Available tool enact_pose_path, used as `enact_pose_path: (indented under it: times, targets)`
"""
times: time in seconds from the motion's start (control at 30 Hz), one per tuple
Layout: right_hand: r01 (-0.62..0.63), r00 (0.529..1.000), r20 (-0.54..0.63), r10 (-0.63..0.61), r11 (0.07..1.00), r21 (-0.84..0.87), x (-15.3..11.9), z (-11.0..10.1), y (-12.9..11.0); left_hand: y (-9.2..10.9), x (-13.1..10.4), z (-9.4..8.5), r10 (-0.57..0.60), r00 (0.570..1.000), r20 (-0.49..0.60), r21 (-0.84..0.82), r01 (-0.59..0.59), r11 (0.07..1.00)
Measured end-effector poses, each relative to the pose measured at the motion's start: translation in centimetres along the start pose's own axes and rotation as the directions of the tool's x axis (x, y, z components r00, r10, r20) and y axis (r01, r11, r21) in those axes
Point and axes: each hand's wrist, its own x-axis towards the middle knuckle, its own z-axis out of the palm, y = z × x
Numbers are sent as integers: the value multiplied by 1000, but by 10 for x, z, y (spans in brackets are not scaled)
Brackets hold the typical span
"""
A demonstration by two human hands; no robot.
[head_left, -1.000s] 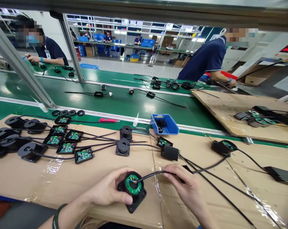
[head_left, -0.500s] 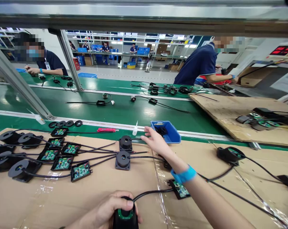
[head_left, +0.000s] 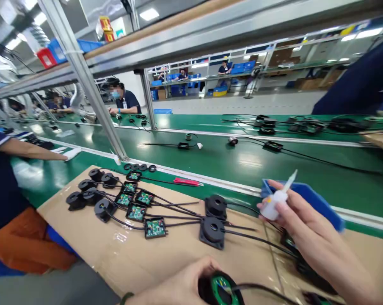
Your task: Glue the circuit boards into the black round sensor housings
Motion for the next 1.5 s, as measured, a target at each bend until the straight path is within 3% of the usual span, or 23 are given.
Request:
enact_pose_path:
  times: [0.13, 0.3, 0.4, 0.57, 0.73, 0.83, 0.93, 1.07, 1.27, 1.5]
  targets:
    - [-255, 960, -7, 280, 885, 390, -84, -16, -22, 8, -1, 11, 138, 980, -142, 219, -104, 970]
    - [-459, 841, 53, 538, 659, 596, -149, -13, -22, 12, -2, 13, 223, 964, -143, 402, -149, 904]
    - [-496, 809, 75, 583, 610, 618, -167, -9, -20, 9, -7, 17, 266, 952, -149, 526, -151, 837]
    - [-444, 820, 62, 569, 564, 696, -181, -4, -22, 0, -15, 22, 326, 939, -111, 675, -170, 718]
    - [-427, 816, 71, 574, 516, 743, -184, -4, -24, -3, -19, 24, 328, 942, -71, 720, -179, 670]
    - [-409, 806, 4, 592, 553, 726, -184, -2, -25, -2, -21, 26, 340, 938, -63, 747, -181, 640]
    - [-352, 804, -134, 579, 646, 677, -184, 3, -26, 0, -23, 29, 372, 926, -57, 777, -192, 599]
    - [-262, 860, -241, 449, 795, 547, -186, 10, -28, 2, -25, 34, 424, 905, -27, 822, -221, 525]
    - [-176, 939, -256, 230, 960, 215, -192, 15, -40, 4, -24, 41, 511, 858, 46, 850, -302, 432]
    - [29, 985, -164, -46, 995, -100, -192, 12, -48, 5, -25, 41, 523, 849, 69, 858, -318, 403]
